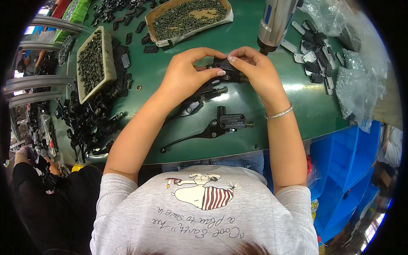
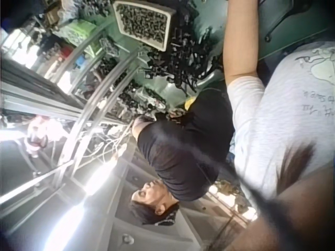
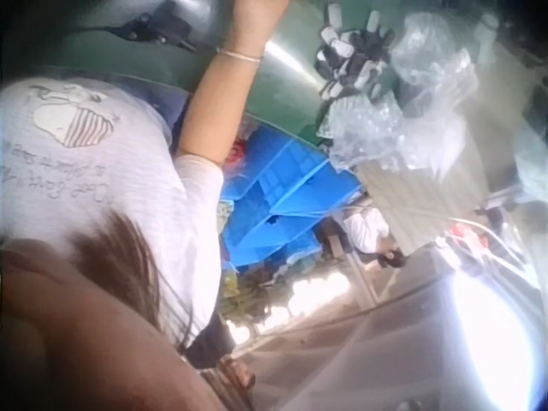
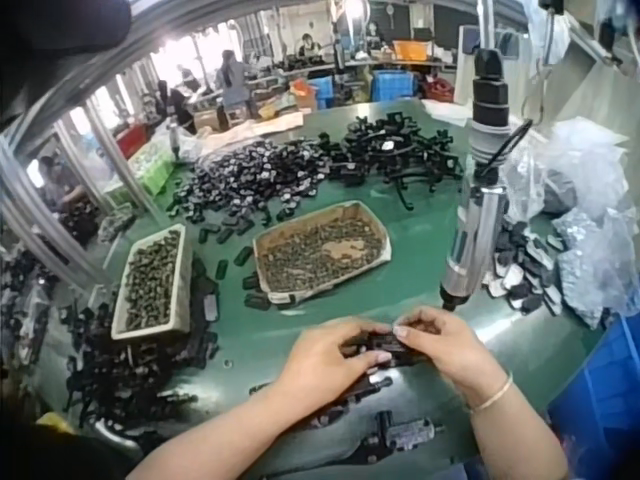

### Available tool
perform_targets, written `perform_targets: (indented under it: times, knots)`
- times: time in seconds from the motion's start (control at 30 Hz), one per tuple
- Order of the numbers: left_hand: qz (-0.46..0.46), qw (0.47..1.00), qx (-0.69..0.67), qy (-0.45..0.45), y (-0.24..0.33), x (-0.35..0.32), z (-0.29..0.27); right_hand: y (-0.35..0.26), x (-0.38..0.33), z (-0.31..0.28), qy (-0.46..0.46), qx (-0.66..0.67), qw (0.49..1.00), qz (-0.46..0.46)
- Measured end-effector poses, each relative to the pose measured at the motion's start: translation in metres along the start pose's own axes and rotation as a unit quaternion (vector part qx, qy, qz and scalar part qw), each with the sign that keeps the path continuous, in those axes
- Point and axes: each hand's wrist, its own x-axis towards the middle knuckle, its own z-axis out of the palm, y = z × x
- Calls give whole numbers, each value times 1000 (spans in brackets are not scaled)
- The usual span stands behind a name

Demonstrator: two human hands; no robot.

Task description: Assembling mechanical brake lever components using hands and an electric screwdriver at a factory workstation.

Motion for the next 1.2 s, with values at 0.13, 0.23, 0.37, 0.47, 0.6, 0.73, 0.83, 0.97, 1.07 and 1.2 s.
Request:
perform_targets:
  times: [0.13, 0.23, 0.37, 0.47, 0.6, 0.73, 0.83, 0.97, 1.07, 1.2]
  knots:
    - [52, 996, 71, -13, -2, 3, 0, 0, 0, -3, -15, -8, 999, -33]
    - [110, 985, 132, -4, -7, 4, -2, 0, -5, -5, -20, -35, 998, -52]
    - [164, 970, 179, 5, -10, 5, -8, 11, -16, -8, -4, -217, 965, -145]
    - [141, 978, 152, -20, -7, 5, -12, 16, -11, -5, -24, -140, 985, -102]
    - [150, 973, 174, 4, -11, -4, -26, -12, -1, 10, -86, -175, 973, -123]
    - [82, 990, 112, 1, -12, -10, -36, -24, 45, 15, -53, -154, 973, -166]
    - [39, 996, 77, 18, -12, 1, -45, -20, 107, 16, 16, -243, 932, -269]
    - [89, 933, 309, 159, -46, 51, -71, -21, 170, 36, 55, -488, 769, -409]
    - [45, 852, 494, 166, -67, 76, -80, -25, 187, 51, -14, -551, 754, -357]
    - [-28, 866, 496, 47, -65, 95, -85, -29, 194, 51, -110, -520, 806, -262]
